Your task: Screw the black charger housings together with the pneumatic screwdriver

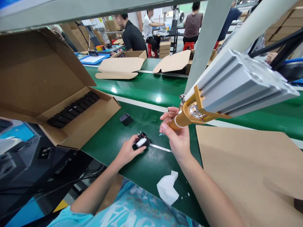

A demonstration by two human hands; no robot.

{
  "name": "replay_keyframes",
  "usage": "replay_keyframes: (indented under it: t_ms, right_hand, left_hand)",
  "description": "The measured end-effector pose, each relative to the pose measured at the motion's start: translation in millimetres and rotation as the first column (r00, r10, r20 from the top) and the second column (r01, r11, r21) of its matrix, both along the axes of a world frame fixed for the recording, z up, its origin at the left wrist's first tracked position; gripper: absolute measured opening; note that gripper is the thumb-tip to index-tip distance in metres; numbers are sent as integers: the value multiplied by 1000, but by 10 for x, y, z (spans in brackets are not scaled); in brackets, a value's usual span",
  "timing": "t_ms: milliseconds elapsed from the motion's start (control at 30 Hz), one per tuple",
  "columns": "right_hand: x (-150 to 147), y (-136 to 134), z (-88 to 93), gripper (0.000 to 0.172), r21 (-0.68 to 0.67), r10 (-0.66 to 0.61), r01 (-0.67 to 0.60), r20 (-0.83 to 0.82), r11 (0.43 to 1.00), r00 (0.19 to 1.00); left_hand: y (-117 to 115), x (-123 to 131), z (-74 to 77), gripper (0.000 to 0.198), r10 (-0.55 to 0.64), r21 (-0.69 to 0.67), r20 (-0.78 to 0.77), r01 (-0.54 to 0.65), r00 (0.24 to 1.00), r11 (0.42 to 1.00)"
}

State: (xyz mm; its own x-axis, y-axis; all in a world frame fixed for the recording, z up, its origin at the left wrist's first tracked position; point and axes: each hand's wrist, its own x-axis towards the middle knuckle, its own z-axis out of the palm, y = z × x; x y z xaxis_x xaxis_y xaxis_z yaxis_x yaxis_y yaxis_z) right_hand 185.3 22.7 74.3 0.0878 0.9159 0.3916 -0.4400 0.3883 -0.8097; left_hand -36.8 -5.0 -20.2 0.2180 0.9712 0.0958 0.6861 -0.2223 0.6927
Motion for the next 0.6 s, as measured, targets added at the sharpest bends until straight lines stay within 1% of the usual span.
replay_keyframes:
  t_ms: [33, 100, 200, 300, 433, 600]
  right_hand:
    - [-18, -20, 6, 35, 1, 9, -9, 1, 1000, 1000]
    - [-59, -63, 13, 35, 7, 31, -31, 2, 1000, 1000]
    - [-117, -128, 16, 36, 21, 86, -85, -2, 996, 996]
    - [-159, -179, 14, 37, 37, 134, -133, -22, 990, 991]
    - [-186, -212, 5, 33, 55, 169, -165, -62, 985, 984]
    - [-195, -216, 4, 27, 64, 163, -159, -63, 985, 985]
  left_hand:
    - [-26, 16, -12, 32, 29, 1, -21, -29, 999, 1000]
    - [-68, 50, 6, 29, 63, 40, -74, -60, 995, 997]
    - [-105, 105, 97, 34, 79, 128, -137, -61, 987, 990]
    - [-110, 166, 201, 32, 82, 160, -170, -55, 982, 986]
    - [-102, 232, 294, 30, 78, 196, -161, -45, 984, 980]
    - [-115, 273, 326, 28, 54, 205, -99, -32, 994, 978]
